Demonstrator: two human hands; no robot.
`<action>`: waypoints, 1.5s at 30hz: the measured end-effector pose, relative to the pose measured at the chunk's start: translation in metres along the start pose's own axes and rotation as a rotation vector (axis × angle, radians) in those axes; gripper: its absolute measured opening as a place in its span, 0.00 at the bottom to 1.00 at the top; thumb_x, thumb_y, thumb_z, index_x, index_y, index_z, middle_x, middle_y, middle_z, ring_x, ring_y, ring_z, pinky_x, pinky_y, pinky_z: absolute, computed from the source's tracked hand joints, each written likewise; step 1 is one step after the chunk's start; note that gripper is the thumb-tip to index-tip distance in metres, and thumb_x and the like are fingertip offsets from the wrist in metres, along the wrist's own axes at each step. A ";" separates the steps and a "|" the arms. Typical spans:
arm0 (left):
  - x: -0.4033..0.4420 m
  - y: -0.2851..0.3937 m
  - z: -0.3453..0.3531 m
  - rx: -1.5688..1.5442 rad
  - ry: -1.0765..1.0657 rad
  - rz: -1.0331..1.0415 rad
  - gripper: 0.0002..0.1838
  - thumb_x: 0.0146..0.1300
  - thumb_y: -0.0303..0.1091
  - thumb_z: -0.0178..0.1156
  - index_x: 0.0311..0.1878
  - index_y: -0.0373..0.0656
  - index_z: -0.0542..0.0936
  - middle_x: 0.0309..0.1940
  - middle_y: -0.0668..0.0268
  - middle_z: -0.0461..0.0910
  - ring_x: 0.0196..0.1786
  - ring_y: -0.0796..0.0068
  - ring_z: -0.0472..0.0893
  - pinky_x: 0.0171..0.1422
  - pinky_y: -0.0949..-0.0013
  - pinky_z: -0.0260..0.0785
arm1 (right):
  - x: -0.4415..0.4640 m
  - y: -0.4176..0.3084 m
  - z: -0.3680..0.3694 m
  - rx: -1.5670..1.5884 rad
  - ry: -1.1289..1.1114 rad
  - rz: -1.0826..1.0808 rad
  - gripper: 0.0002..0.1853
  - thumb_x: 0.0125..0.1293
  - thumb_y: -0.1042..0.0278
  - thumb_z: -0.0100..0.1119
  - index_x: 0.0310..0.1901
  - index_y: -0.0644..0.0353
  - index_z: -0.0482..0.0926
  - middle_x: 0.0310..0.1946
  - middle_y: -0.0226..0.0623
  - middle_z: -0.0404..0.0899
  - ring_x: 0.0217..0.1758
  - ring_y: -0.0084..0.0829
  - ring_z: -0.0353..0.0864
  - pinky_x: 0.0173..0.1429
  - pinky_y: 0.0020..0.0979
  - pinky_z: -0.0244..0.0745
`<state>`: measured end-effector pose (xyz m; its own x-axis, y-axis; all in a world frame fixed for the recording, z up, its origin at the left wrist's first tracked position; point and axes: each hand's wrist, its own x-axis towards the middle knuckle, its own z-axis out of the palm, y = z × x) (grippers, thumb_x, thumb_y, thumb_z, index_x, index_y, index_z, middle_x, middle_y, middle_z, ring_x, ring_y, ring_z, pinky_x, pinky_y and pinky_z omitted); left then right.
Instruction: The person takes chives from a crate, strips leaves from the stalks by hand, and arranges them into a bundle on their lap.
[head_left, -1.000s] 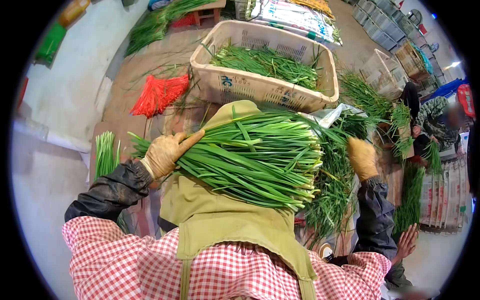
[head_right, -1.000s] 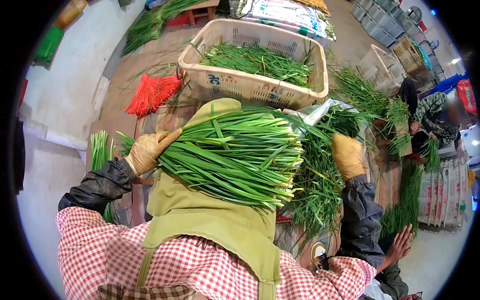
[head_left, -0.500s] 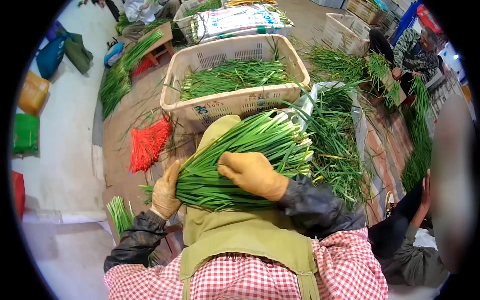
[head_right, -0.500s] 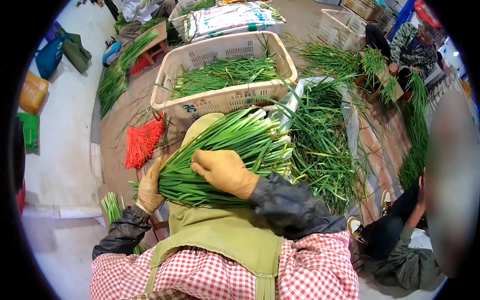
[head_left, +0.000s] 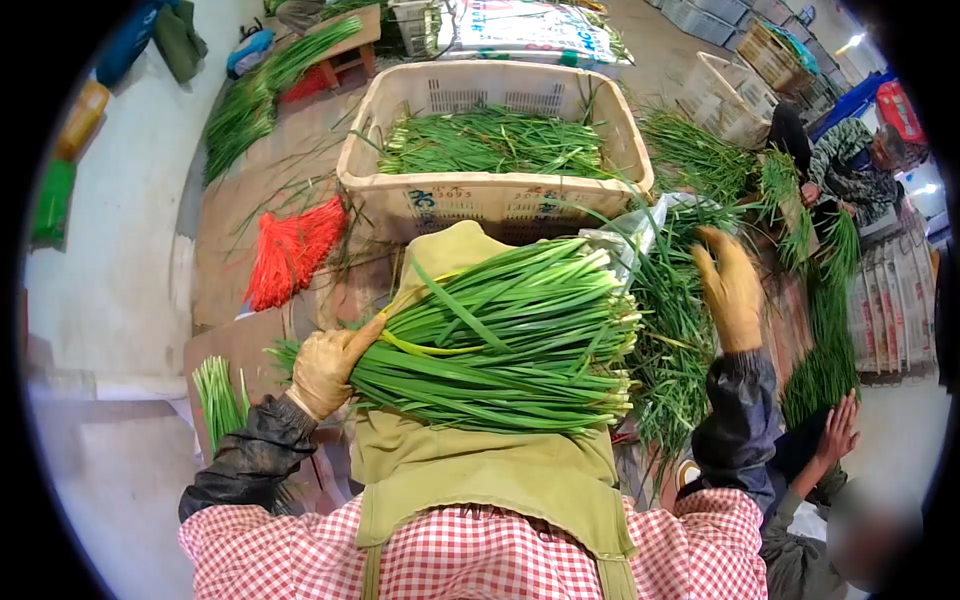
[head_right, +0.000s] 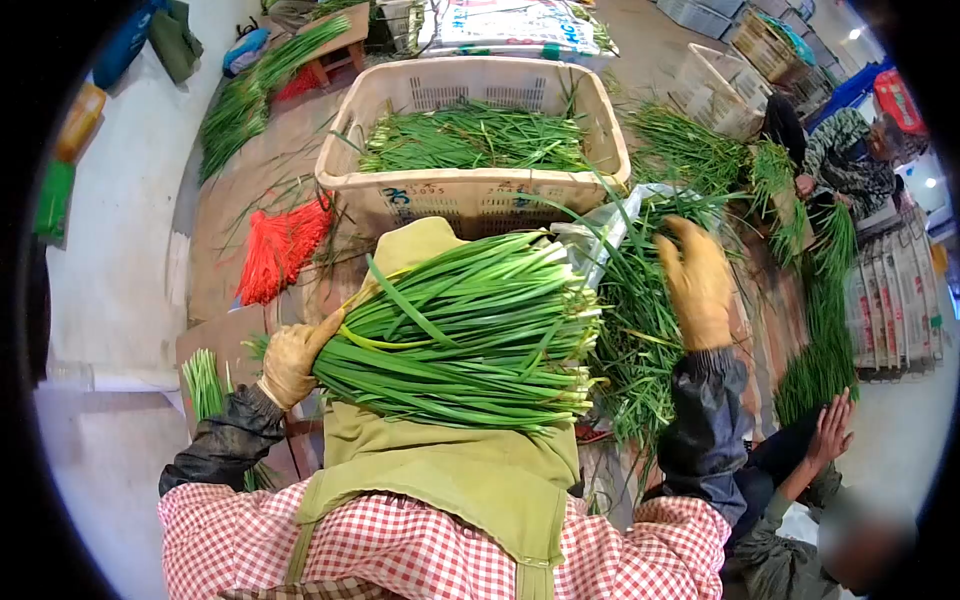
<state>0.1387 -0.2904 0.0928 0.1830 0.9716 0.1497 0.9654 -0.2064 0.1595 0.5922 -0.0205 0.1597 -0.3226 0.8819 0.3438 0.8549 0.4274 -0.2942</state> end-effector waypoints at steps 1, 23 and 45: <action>0.002 0.002 -0.003 0.020 0.001 0.026 0.43 0.52 0.38 0.69 0.74 0.49 0.67 0.34 0.62 0.79 0.39 0.59 0.80 0.43 0.55 0.69 | 0.014 -0.028 0.007 0.241 -0.145 0.031 0.23 0.68 0.51 0.59 0.54 0.62 0.82 0.52 0.49 0.82 0.57 0.46 0.80 0.61 0.39 0.73; -0.001 0.004 0.033 -0.574 -0.135 -0.223 0.45 0.55 0.26 0.70 0.77 0.54 0.62 0.56 0.51 0.81 0.56 0.59 0.84 0.58 0.64 0.75 | -0.046 -0.018 0.108 1.394 -0.286 0.607 0.17 0.69 0.51 0.60 0.44 0.58 0.78 0.52 0.38 0.79 0.54 0.30 0.75 0.52 0.35 0.74; -0.036 0.030 0.042 -0.409 0.077 -0.415 0.40 0.60 0.22 0.65 0.76 0.47 0.64 0.59 0.52 0.81 0.58 0.65 0.83 0.61 0.66 0.74 | -0.085 0.280 0.183 1.744 0.620 0.868 0.13 0.72 0.53 0.58 0.43 0.55 0.79 0.33 0.32 0.79 0.32 0.33 0.76 0.36 0.38 0.74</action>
<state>0.1691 -0.3272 0.0509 -0.2235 0.9727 0.0624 0.8005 0.1466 0.5811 0.7845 0.0604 -0.1153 0.3456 0.9060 -0.2444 -0.6597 0.0494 -0.7499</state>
